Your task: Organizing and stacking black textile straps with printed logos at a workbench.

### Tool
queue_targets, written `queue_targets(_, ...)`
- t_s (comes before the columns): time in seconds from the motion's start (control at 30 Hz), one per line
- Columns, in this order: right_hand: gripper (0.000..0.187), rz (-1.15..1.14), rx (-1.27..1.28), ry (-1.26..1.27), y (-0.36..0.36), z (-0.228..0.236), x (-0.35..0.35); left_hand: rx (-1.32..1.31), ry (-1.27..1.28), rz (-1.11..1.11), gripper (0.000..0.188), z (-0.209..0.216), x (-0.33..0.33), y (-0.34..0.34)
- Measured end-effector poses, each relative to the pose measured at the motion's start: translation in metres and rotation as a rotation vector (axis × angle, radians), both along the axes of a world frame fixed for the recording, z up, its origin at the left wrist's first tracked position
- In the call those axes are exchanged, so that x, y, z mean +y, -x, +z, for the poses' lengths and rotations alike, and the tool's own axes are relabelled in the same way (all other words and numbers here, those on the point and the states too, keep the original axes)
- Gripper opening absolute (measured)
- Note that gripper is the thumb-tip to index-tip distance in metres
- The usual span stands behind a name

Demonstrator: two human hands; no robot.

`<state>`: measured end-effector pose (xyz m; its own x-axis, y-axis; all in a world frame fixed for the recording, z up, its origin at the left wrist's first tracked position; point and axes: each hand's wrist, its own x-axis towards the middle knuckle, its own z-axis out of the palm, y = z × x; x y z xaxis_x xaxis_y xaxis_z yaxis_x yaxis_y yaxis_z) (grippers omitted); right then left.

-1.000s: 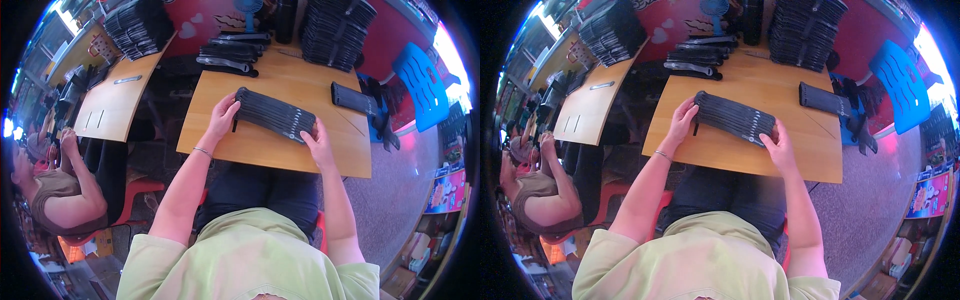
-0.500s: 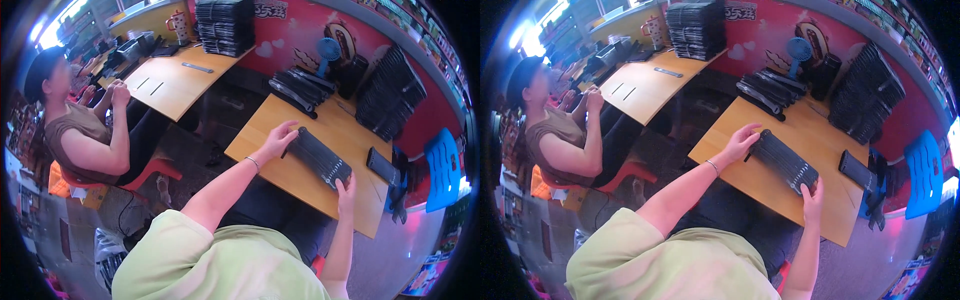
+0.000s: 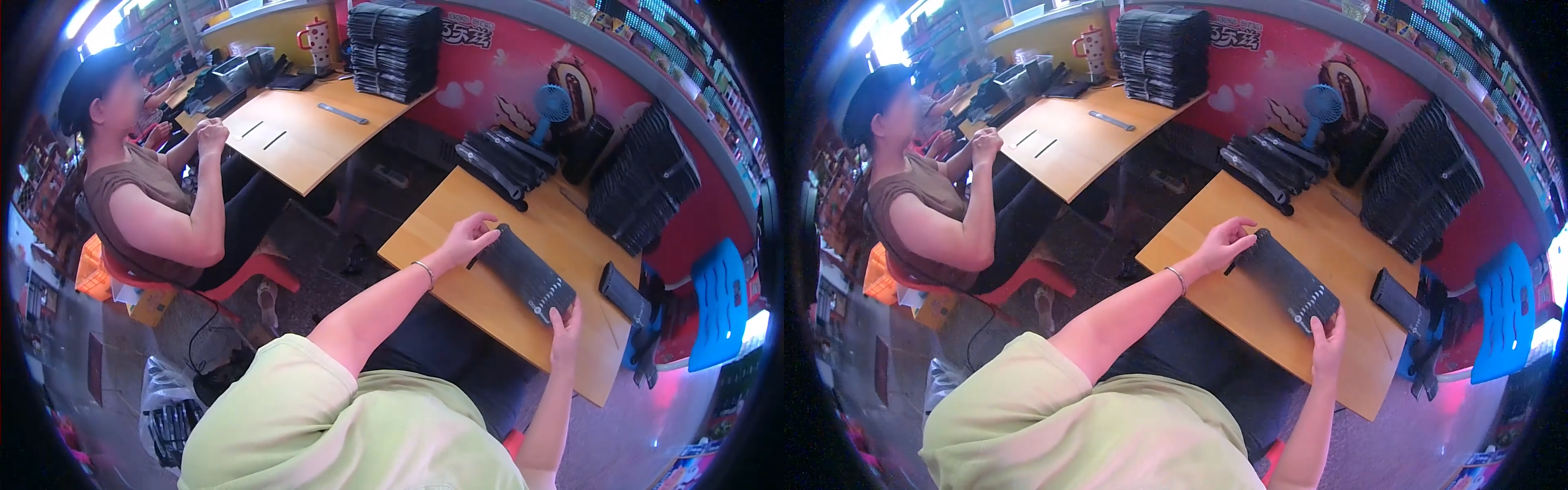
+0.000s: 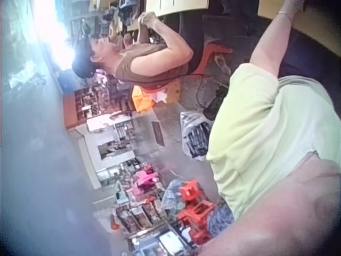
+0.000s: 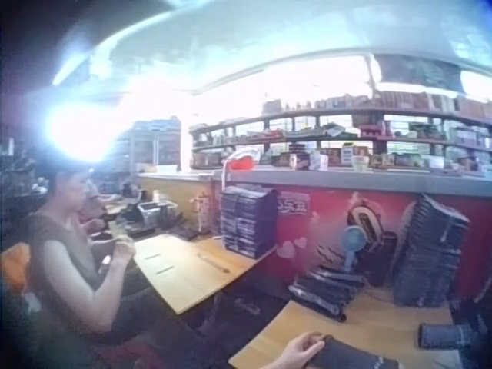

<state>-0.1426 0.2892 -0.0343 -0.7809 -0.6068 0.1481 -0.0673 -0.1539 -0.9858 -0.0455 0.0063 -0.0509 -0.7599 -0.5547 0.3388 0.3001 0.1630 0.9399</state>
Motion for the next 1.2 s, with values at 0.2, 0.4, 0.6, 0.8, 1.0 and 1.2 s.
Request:
queue_targets(0.2,0.055,-0.009,-0.011,-0.006,0.0033,-0.0028,0.0035,-0.015,0.015,-0.011,0.038,0.0051,0.0037,-0.0033)
queue_targets(0.4,0.057,0.008,-0.037,-0.032,0.0046,-0.0066,0.0017,-0.009,0.005,-0.005,0.041,0.0021,0.0008,-0.0036)
queue_targets(0.6,0.057,0.03,-0.033,-0.048,0.0053,-0.0044,0.0003,-0.006,-0.01,-0.002,0.041,0.0036,0.0011,-0.005)
queue_targets(0.8,0.055,-0.052,-0.054,-0.003,0.0024,-0.0062,-0.0001,-0.013,0.004,0.014,0.045,0.0045,0.002,-0.0047)
queue_targets(1.0,0.054,-0.013,-0.023,-0.041,0.0047,-0.0054,-0.0006,-0.019,-0.004,0.0,0.046,0.0038,-0.0006,-0.0037)
queue_targets(1.2,0.054,-0.01,-0.014,-0.049,0.0014,0.0014,-0.0002,-0.015,-0.007,0.004,0.041,0.0055,0.0017,-0.0032)
